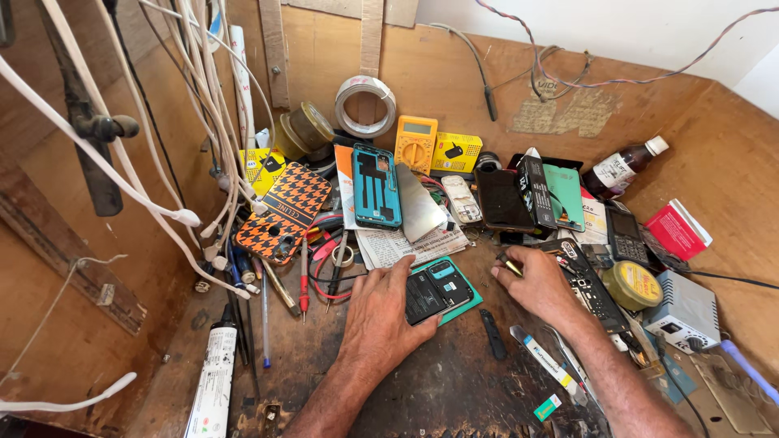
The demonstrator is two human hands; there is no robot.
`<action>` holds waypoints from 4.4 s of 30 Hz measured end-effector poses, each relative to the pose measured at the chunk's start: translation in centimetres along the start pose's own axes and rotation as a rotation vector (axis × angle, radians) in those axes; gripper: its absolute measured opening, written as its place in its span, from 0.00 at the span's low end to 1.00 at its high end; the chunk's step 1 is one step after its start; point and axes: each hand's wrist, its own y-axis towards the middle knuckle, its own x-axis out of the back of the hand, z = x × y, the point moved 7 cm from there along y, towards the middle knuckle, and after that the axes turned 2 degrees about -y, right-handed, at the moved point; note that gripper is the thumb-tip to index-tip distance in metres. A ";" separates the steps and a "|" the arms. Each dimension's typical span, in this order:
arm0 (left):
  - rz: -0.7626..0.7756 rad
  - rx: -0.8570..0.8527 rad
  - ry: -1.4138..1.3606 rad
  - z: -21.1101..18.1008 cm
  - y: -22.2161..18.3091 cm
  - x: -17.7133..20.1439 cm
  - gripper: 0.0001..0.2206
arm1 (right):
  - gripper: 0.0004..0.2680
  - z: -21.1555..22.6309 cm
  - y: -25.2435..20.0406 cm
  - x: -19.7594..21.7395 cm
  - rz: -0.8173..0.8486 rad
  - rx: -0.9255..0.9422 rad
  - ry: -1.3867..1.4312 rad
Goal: The person uses a small screwdriver to repeatedly tighten screws on the back of a disassembled smartphone. The phone is held steady with the left hand while the right hand turns the tool. The person briefly lifts the phone to inspect the back before continuing to work on the same area.
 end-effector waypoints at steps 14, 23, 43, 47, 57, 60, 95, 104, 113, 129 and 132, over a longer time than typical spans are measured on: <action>-0.200 -0.033 -0.057 -0.2 -0.4 1.4 0.42 | 0.16 -2.5 -0.7 1.5 -0.164 0.070 0.056; -0.057 -0.016 0.049 -0.6 -0.3 0.6 0.44 | 0.13 1.0 -0.6 1.1 -0.075 -0.030 0.085; -0.297 0.385 0.066 9.4 11.3 6.2 0.15 | 0.11 11.4 4.9 -6.8 0.000 0.108 0.202; -0.356 0.356 0.099 9.7 11.9 6.4 0.08 | 0.10 10.7 4.5 -7.1 -0.010 0.145 0.231; -0.426 0.156 -0.021 7.9 9.3 7.8 0.06 | 0.11 9.3 3.9 -7.1 0.016 0.063 0.256; -0.439 0.099 -0.088 7.2 8.0 8.2 0.06 | 0.10 9.6 3.9 -7.0 0.019 0.055 0.265; -0.485 0.273 -0.190 9.1 6.3 6.5 0.07 | 0.10 9.2 3.5 -7.0 0.034 0.077 0.274; -0.477 0.398 -0.335 10.2 7.2 5.8 0.09 | 0.12 9.6 2.8 -5.7 0.007 0.106 0.221; -0.556 0.225 -0.103 8.1 7.0 7.4 0.13 | 0.09 8.7 1.0 -3.2 -0.027 0.133 0.376; -0.013 -0.024 0.011 -1.0 1.2 1.0 0.26 | 0.08 4.8 -2.6 -3.3 0.065 -0.236 0.624; -0.021 -0.071 0.103 -1.7 0.6 1.1 0.36 | 0.07 4.0 -2.9 -2.2 0.071 -0.262 0.750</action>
